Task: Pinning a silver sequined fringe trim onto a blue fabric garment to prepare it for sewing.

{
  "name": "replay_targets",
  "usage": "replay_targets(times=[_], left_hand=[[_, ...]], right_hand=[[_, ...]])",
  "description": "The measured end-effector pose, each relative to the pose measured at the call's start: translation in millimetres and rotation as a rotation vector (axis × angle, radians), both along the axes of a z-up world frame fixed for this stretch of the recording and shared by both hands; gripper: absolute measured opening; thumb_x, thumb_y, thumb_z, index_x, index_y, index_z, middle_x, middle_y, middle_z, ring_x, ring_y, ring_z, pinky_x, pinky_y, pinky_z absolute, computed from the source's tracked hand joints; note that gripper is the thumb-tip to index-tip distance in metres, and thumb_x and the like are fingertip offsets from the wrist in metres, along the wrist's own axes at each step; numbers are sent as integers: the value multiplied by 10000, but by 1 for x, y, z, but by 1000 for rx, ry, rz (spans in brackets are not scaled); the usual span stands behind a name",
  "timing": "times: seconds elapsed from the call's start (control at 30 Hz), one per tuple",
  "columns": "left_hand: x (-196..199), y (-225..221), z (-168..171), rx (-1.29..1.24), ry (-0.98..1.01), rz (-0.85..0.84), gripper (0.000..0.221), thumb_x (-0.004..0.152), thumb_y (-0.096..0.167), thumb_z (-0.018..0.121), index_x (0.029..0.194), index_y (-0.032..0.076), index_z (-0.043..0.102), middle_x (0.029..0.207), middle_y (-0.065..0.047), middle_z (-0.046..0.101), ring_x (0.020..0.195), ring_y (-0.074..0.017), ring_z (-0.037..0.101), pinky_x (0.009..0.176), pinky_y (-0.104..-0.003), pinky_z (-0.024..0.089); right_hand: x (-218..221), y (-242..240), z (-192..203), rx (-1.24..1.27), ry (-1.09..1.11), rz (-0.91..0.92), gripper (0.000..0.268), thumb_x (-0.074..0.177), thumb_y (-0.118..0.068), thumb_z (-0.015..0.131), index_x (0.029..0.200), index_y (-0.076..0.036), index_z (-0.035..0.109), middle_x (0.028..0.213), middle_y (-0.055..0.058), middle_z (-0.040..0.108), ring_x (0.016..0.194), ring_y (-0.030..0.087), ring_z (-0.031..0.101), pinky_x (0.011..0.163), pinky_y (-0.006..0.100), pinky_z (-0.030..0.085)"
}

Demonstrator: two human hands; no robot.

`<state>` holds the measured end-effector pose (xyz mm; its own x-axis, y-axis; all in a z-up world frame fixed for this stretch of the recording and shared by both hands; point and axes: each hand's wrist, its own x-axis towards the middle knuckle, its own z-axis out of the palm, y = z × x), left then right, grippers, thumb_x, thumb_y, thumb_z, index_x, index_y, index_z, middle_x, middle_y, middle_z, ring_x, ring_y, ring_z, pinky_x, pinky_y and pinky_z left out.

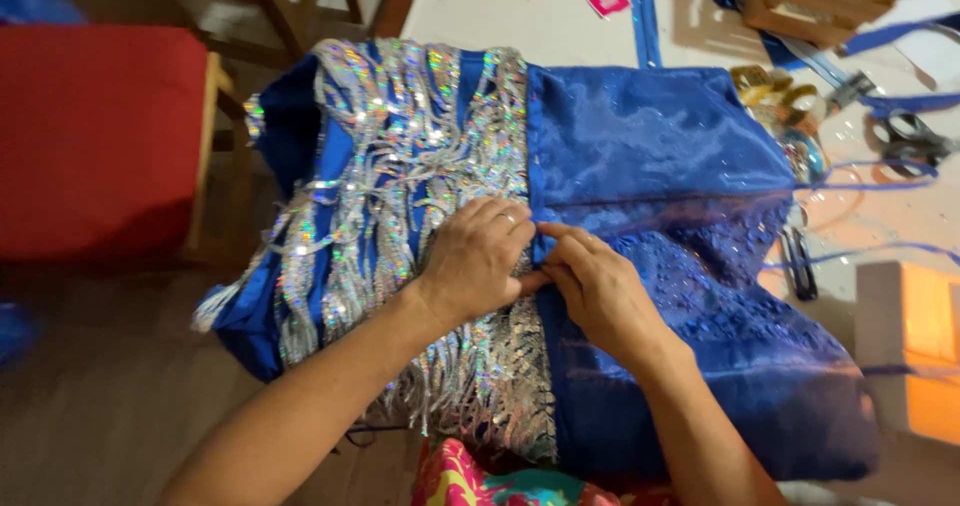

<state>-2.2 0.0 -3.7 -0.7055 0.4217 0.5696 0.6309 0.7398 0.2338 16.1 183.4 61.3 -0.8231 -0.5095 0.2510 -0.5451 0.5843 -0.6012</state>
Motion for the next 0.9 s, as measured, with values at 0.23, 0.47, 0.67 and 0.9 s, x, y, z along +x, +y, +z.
replay_targets(times=[0.23,0.47,0.67,0.9], left_hand=[[5,-4,3,40,-31,-48,542,686,505,786,935,36,677,986,-152,685,1066,-328,662,983,-444,509],[12,-100,47,354,66,478,238,753,324,865,893,186,731,953,-27,702,980,-264,657,887,-395,515],[51,-160,143,-56,-1169,884,837,776,857,464,1166,167,733,1253,-119,697,1264,-369,584,1012,-534,442],[30,-189,40,973,-1169,631,307,750,97,787,1003,-54,701,823,-158,701,737,-225,695,638,-375,571]], right_hand=[[-5,8,-24,83,77,53,78,918,-101,627,848,-107,593,1025,111,733,873,360,683,657,450,575],[-1,8,-23,79,127,29,75,911,-96,666,885,-69,601,1049,101,758,889,329,703,681,426,583],[-2,14,-34,40,165,24,74,919,-122,676,891,-109,609,1075,71,752,870,309,687,715,385,569],[0,16,-35,21,172,-7,69,907,-119,692,937,-118,630,1005,69,754,852,284,691,713,368,573]])
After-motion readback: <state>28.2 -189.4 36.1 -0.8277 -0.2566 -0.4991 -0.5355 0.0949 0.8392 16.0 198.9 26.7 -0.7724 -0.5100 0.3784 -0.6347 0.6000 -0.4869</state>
